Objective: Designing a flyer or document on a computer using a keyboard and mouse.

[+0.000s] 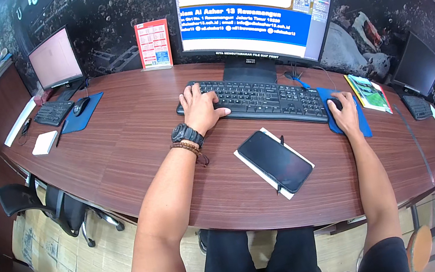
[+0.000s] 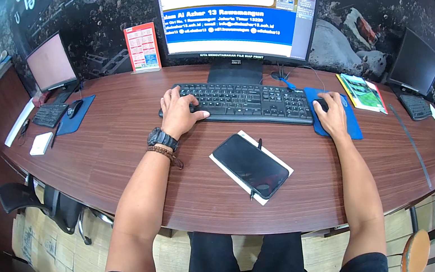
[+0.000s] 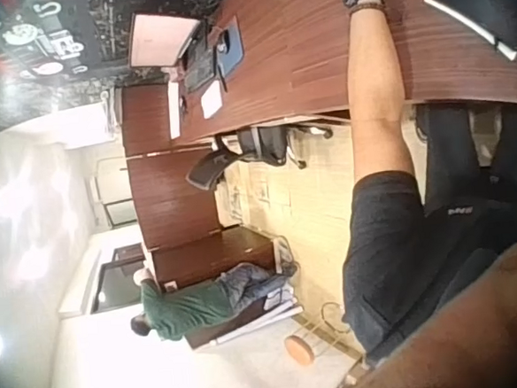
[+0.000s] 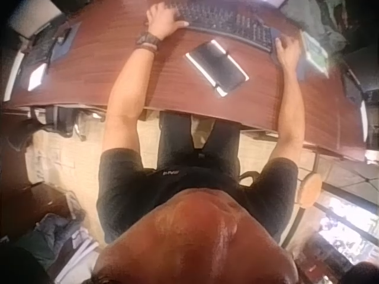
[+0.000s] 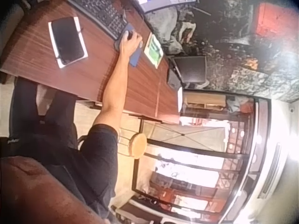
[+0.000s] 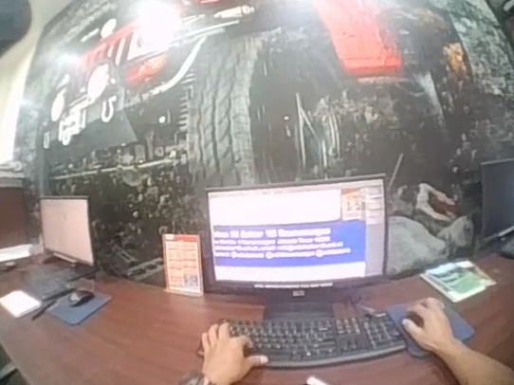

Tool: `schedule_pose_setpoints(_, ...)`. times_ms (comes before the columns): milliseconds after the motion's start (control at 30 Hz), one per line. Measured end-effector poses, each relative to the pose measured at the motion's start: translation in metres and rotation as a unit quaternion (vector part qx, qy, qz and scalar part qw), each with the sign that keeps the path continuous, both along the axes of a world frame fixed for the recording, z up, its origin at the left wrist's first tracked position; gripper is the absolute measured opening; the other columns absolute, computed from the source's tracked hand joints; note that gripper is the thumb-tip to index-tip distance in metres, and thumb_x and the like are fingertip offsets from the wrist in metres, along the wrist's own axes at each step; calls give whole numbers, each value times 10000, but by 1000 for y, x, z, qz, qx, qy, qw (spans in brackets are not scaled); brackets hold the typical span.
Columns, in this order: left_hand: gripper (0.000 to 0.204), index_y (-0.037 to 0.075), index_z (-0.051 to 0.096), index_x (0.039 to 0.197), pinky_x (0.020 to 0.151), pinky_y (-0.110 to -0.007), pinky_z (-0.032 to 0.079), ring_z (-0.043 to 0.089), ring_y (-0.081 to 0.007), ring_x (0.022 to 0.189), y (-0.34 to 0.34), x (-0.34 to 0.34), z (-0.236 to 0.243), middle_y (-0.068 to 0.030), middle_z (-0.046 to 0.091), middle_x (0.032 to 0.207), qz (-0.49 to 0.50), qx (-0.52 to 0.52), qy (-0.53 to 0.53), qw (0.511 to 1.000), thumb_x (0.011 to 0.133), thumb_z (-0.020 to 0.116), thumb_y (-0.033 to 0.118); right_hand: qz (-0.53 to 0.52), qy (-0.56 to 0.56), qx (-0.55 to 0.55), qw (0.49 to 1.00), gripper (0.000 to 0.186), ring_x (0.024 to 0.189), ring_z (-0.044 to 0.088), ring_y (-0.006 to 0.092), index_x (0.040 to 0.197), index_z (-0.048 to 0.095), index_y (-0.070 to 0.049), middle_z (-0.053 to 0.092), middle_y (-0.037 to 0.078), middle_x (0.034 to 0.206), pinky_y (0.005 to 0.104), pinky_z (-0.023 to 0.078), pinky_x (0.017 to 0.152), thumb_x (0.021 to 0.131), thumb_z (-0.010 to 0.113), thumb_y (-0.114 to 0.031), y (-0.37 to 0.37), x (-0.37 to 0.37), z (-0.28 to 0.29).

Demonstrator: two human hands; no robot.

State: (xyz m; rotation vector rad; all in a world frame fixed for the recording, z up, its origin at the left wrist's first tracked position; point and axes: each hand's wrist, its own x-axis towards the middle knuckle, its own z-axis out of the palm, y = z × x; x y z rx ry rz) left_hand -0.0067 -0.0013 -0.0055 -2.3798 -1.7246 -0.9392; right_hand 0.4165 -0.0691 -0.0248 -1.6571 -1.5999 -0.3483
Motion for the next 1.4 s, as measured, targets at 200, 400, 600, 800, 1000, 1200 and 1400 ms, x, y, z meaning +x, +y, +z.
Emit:
schedule_pose_setpoints(200, 424, 129, 752, 1001, 1124, -537, 262, 327, -433, 1376, -3, 3, 6, -298, 437, 1438, -3, -13, 27, 1000, 720, 846, 432, -11, 27, -48, 998, 340, 1137, 588, 345, 1135, 684, -98, 588, 148, 1196, 425, 474, 968, 844, 680, -274, 0, 6, -1)
schedule_pose_setpoints(400, 484, 126, 738, 1073, 1121, -566, 221, 303, -434, 1379, 4, -1, 1, -277, 428, 1436, -5, -28, 30, 999, 732, 831, 456, -47, 58, -55, 996, 350, 1148, 581, 358, 1144, 686, -109, 585, 158, 1205, 435, 474, 977, 827, 676, -257, 0, 9, -3)
schedule_pose_setpoints(600, 810, 150, 540, 1395, 1125, -638, 213, 241, -457, 1420, -1, 0, -1, -294, 277, 1524, 51, -72, 14, 996, 742, 803, 549, -51, 59, -60, 995, 357, 1156, 579, 359, 1146, 691, -97, 583, 162, 1218, 432, 472, 986, 823, 681, -250, -2, 8, -3)
schedule_pose_setpoints(800, 893, 143, 466, 1460, 1119, -671, 216, 206, -476, 1437, -2, -2, 2, -310, 250, 1528, 52, -104, -2, 993, 748, 788, 576, -33, 58, -53, 996, 359, 1149, 580, 362, 1140, 697, -83, 583, 167, 1221, 431, 473, 987, 817, 678, -239, -2, 9, -4)
schedule_pose_setpoints(1000, 890, 137, 457, 1465, 1127, -663, 209, 199, -472, 1441, 0, -3, 0, -304, 248, 1533, 52, -112, 1, 992, 759, 783, 571, -33, 58, -56, 996, 362, 1141, 583, 365, 1137, 701, -84, 582, 172, 1224, 430, 475, 985, 812, 677, -240, -1, 8, -3)
schedule_pose_setpoints(1200, 887, 140, 451, 1470, 1133, -659, 204, 197, -464, 1446, -1, 0, 2, -295, 254, 1535, 55, -116, 2, 992, 765, 781, 565, -37, 60, -63, 996, 356, 1136, 587, 363, 1133, 703, -86, 580, 173, 1229, 430, 474, 986, 812, 681, -240, -2, 8, -2)
schedule_pose_setpoints(1400, 882, 141, 452, 1471, 1134, -661, 200, 198, -461, 1447, -2, 0, 3, -295, 268, 1529, 57, -113, 3, 992, 767, 781, 557, -26, 53, -54, 997, 351, 1140, 583, 359, 1134, 697, -89, 583, 167, 1217, 428, 471, 989, 816, 684, -239, 0, 10, -4)
